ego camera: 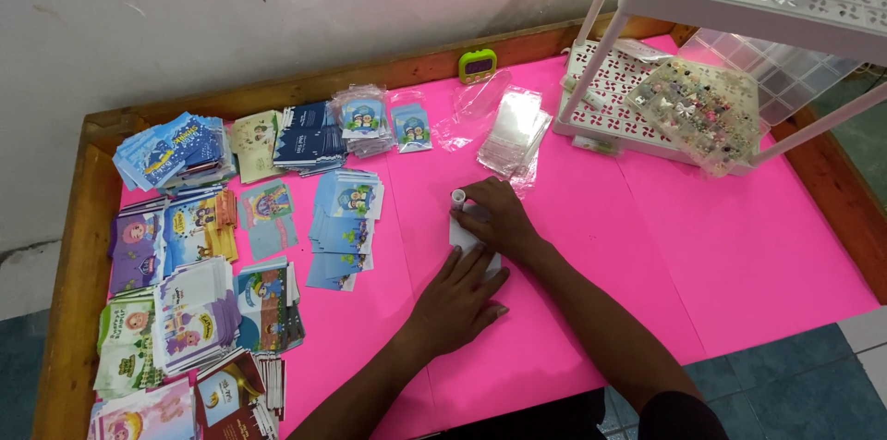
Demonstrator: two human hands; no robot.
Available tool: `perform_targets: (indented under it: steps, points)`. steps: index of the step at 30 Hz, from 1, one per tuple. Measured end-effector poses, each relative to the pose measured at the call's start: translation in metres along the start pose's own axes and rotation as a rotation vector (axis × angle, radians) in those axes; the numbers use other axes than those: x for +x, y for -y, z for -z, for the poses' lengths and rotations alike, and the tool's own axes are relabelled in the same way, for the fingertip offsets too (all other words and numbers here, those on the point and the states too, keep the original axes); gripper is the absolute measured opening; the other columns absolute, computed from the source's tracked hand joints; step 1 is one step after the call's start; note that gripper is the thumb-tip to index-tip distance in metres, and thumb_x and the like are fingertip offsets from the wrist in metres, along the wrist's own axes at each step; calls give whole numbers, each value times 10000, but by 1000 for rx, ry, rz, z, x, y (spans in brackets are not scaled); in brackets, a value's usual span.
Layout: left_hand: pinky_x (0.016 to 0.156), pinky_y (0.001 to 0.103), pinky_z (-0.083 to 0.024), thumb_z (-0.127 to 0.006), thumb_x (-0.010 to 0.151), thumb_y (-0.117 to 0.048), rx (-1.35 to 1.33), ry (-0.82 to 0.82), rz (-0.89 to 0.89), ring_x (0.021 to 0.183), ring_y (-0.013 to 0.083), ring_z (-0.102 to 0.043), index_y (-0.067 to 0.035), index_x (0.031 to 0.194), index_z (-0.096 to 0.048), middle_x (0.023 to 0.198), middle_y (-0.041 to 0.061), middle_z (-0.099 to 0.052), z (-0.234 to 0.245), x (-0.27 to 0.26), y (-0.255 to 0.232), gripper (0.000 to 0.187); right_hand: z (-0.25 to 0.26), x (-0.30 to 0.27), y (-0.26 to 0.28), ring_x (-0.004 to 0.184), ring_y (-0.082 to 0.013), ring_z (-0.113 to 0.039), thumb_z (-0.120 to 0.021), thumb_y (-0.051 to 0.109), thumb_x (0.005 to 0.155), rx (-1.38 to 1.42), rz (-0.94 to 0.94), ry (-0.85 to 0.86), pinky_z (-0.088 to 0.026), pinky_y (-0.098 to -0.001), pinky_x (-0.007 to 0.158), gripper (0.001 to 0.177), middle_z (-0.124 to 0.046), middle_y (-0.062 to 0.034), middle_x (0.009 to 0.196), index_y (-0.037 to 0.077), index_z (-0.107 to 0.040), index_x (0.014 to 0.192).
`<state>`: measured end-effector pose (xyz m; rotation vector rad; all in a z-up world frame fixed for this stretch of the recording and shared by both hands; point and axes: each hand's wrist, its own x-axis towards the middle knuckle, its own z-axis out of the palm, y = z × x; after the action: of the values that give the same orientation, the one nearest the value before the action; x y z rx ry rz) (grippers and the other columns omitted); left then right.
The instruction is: Packaging small illustrated cards into clear plastic sleeves on a pink workspace.
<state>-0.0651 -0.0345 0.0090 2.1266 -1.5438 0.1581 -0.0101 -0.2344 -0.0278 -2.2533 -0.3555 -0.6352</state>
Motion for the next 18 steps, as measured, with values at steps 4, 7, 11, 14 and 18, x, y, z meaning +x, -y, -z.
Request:
perform_targets:
  steps: [4,7,11,14,18]
  points:
    - [1201,585,-276,-529,1060,-391,38,-13,15,1442,392,-434,-75,1415,-581,1496,257,-515,-5,-1,0,478,13,-3,-9,885,-238,-628,-812,192,857,-40,-38,-33,-432,-394,840,198,-715,0,938,143,-700,1012]
    - [1195,590,-283,-523,1060,-369,94,-13,45,1445,388,-433,-92,1421,-581,1523,237,-497,-13,-5,0,459,33,-1,-8,776,-227,-611,-791,122,818,-40,-62,-80,-450,-397,770,173,-710,-14,841,138,-713,971]
    - [1203,582,-264,-503,1064,-370,113,-7,101,1449,393,-417,-85,1430,-562,1520,235,-494,-13,-4,-1,468,55,-1,-8,706,-222,-544,-755,186,830,-121,-121,-31,-401,-396,683,112,-648,-5,737,143,-652,820]
    - [1192,587,-283,-499,1067,-376,132,-8,86,1436,399,-429,-78,1424,-558,1505,238,-504,-13,-5,1,468,53,-7,-16,775,-235,-547,-771,219,825,-159,-162,-15,-393,-404,764,133,-659,6,793,160,-655,856]
    - [1175,597,-307,-507,1062,-375,128,-22,53,1421,408,-440,-64,1412,-564,1486,237,-517,-9,-4,1,471,45,0,-5,747,-222,-587,-777,169,844,-71,-92,-51,-421,-394,725,111,-705,-1,819,151,-703,925]
